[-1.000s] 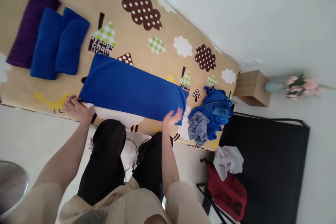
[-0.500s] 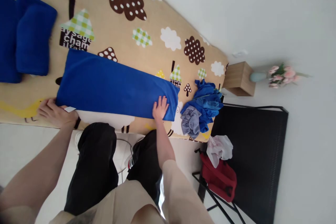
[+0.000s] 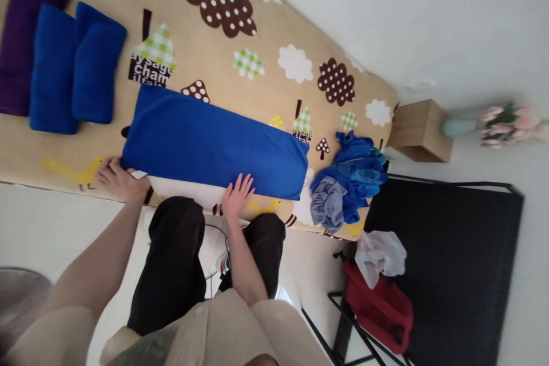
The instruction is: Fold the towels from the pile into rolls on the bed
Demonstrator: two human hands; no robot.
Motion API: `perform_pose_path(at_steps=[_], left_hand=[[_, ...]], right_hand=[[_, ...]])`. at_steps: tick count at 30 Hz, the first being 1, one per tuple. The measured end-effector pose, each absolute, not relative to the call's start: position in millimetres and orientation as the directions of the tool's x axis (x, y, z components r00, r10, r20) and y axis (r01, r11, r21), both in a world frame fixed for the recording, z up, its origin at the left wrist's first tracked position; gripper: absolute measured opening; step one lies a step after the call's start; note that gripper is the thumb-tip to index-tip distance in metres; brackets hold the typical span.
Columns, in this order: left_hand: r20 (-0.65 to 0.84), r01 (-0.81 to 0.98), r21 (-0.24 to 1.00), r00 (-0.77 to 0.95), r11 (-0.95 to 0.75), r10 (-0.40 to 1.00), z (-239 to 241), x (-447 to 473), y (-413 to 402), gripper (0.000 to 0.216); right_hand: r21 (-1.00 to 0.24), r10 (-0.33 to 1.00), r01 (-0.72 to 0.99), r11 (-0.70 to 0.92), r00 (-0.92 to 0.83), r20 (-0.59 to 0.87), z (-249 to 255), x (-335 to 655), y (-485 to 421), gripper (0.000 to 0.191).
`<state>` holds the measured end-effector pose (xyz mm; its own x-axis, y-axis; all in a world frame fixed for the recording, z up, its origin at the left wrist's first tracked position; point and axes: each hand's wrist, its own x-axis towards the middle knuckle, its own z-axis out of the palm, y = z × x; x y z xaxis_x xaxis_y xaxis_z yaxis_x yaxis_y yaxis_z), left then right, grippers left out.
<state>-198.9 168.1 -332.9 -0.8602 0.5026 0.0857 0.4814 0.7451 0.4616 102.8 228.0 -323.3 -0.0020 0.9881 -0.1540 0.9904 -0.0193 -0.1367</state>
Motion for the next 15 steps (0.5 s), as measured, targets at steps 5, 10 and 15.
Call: perform_pose_path(at_steps=[5,10,15], left_hand=[[0.052,0.43,0.479,-0.884,0.765,0.464,-329.6,-196.7,169.4,0.049],[0.068,0.443,0.456,-0.882,0.772,0.466,-324.4,-194.2,169.4,0.051],[0.067,0.455,0.436,-0.876,0.776,0.477,-320.9,-193.5,167.6,0.051]], right_hand=[[-0.216,0.98,0.965,-0.151,0.117,-0.163,-330.6,64.4,187.5,0.06],[-0.287,0.987,0.945,-0.159,0.141,-0.082,-338.8,73.1,192.3,0.061],[-0.29,0.99,0.946,-0.142,0.137,-0.038,-346.4,71.5,186.4,0.061]])
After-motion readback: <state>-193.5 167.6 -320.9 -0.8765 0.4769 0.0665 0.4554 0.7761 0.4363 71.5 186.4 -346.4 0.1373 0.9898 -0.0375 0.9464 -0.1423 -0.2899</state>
